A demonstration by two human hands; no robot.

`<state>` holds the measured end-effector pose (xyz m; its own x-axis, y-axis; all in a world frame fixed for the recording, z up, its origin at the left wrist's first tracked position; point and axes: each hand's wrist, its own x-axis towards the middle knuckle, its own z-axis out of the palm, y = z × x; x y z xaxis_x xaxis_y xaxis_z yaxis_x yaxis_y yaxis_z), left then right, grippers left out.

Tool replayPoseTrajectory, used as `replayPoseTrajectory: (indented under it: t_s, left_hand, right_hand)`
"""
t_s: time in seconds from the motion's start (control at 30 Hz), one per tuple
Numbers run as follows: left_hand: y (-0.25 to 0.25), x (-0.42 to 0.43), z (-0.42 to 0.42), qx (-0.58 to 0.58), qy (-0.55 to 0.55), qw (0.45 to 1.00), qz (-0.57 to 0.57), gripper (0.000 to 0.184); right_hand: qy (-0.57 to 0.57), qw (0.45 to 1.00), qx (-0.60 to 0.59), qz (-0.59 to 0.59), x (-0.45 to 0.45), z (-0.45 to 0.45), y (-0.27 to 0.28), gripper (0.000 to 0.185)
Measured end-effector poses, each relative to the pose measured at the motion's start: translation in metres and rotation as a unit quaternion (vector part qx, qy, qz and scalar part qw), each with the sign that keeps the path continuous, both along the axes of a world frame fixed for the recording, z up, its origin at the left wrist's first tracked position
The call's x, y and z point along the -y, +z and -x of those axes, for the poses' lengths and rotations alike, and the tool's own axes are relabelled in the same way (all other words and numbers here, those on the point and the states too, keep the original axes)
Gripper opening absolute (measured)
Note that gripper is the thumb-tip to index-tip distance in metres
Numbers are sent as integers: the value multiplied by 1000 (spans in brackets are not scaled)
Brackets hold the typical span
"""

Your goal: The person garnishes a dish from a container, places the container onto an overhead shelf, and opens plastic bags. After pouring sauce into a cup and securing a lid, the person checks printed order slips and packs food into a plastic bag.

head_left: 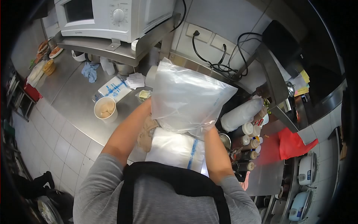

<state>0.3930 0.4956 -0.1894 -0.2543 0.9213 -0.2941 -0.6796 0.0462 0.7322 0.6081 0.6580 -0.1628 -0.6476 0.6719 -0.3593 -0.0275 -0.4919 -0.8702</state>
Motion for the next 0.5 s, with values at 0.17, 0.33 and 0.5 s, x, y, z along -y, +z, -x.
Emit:
replayPoseTrajectory:
  t_s: [0.17, 0.33, 0.5]
  left_hand:
    - [-11, -9, -14, -16, 78, 996, 29, 29]
    - [31, 64, -51, 27, 92, 995, -19, 30]
    - [-10, 92, -74, -232, 16, 970, 76, 36]
  right_hand:
    - [-29, 998, -36, 36, -2, -2, -42, 27]
    - [48, 984, -104, 137, 22, -37, -2, 26]
    - [160, 978, -130, -25, 30, -68, -64, 43]
